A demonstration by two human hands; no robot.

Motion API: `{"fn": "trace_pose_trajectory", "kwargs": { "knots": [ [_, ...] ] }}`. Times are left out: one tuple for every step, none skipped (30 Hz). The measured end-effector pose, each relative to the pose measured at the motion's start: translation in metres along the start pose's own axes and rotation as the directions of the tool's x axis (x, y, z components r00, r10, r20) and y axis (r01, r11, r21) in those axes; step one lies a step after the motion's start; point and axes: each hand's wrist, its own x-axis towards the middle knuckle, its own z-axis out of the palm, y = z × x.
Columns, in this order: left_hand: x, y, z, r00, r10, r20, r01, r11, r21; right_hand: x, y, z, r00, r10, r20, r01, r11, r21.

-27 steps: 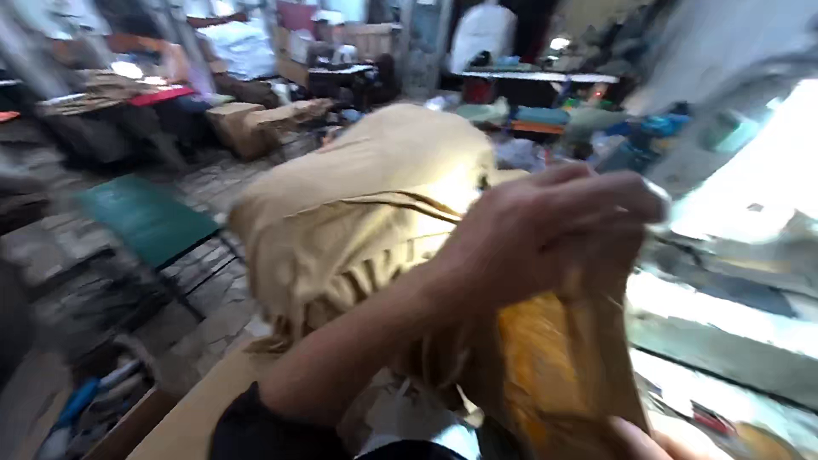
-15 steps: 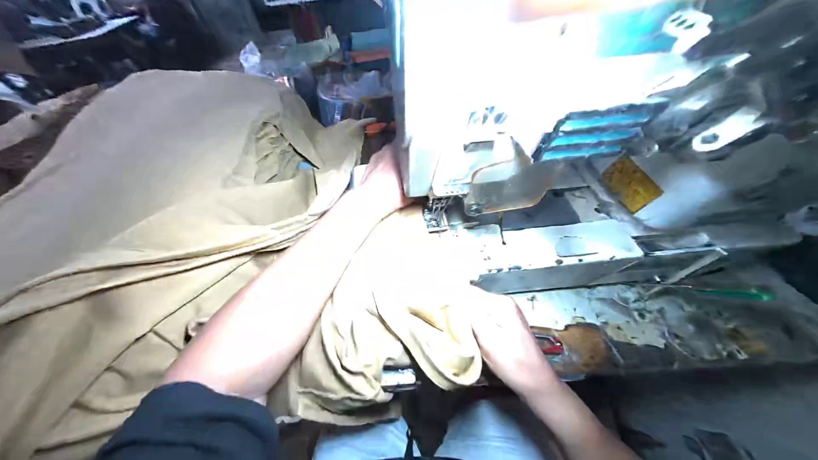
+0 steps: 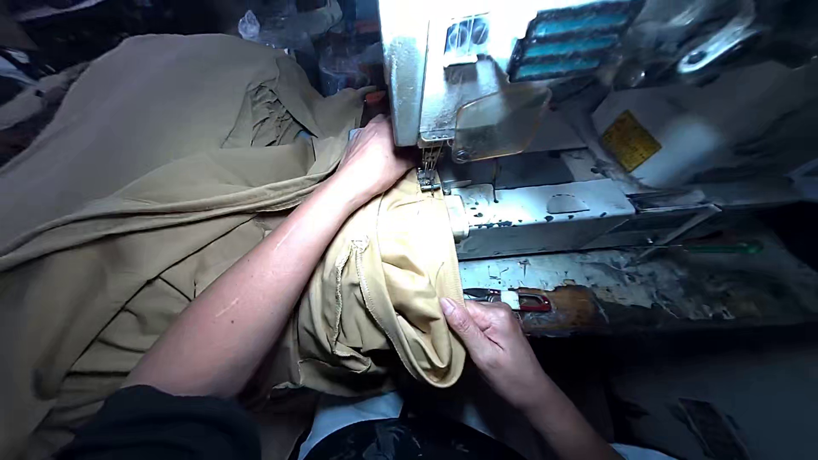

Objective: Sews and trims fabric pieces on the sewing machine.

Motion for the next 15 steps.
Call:
{"fn": "trace_pose_trajectory", "kwargs": {
  "knots": [
    [0.001,0.0,0.0,1.0,-0.004,-0.007,0.005,1.0,0.012,0.003,0.0,0.0,1.0,0.003,-0.016,-0.003,1.0,-0.014],
    [0.001,0.001,0.001,1.0,-0.015,-0.016,0.015,1.0,0.026,0.006,0.001,0.001,0.999,0.007,-0.036,-0.008,0.999,-0.034],
    [0.001,0.003,0.001,1.0,-0.022,-0.021,0.023,0.999,0.038,0.009,0.002,0.001,0.999,0.009,-0.048,-0.012,0.999,-0.053],
    [0.001,0.004,0.001,0.999,-0.016,-0.035,0.018,0.999,0.047,0.013,0.002,0.0,0.999,0.005,-0.053,-0.009,0.997,-0.073],
    [0.002,0.004,0.001,0.999,-0.008,-0.045,0.01,0.999,0.051,0.015,0.002,0.001,0.999,0.001,-0.051,-0.006,0.996,-0.094],
    [0.002,0.002,0.001,0.998,0.005,-0.058,-0.002,0.999,0.051,0.015,0.001,0.001,0.999,0.0,-0.046,-0.005,0.994,-0.109],
    [0.002,0.001,0.002,0.998,0.012,-0.061,-0.009,0.999,0.053,0.015,0.0,0.001,0.999,0.003,-0.043,-0.008,0.993,-0.119],
    [0.003,0.0,0.003,0.998,0.01,-0.054,-0.007,0.999,0.053,0.015,-0.001,0.001,0.999,0.009,-0.041,-0.015,0.992,-0.127],
    [0.004,0.0,0.003,0.999,0.005,-0.045,-0.003,0.999,0.05,0.015,-0.002,0.001,0.999,0.02,-0.041,-0.025,0.991,-0.13],
    [0.004,0.001,0.002,0.999,-0.002,-0.033,0.004,0.999,0.049,0.016,-0.003,0.001,0.999,0.03,-0.045,-0.036,0.991,-0.132],
    [0.005,0.002,0.001,1.0,-0.012,-0.021,0.013,0.999,0.05,0.016,-0.004,0.001,0.998,0.042,-0.049,-0.048,0.99,-0.131],
    [0.005,0.003,-0.001,1.0,-0.024,-0.012,0.024,0.999,0.049,0.017,-0.005,0.002,0.997,0.059,-0.057,-0.066,0.99,-0.124],
    [0.005,0.005,-0.002,0.999,-0.038,-0.004,0.039,0.998,0.047,0.017,-0.005,0.002,0.995,0.08,-0.064,-0.087,0.989,-0.115],
    [0.004,0.006,-0.001,0.999,-0.054,-0.006,0.054,0.998,0.045,0.016,-0.006,0.001,0.992,0.105,-0.067,-0.112,0.989,-0.1],
    [0.004,0.006,0.002,0.997,-0.073,-0.014,0.074,0.997,0.035,0.014,-0.007,0.001,0.989,0.138,-0.059,-0.143,0.987,-0.079]
  ]
}}
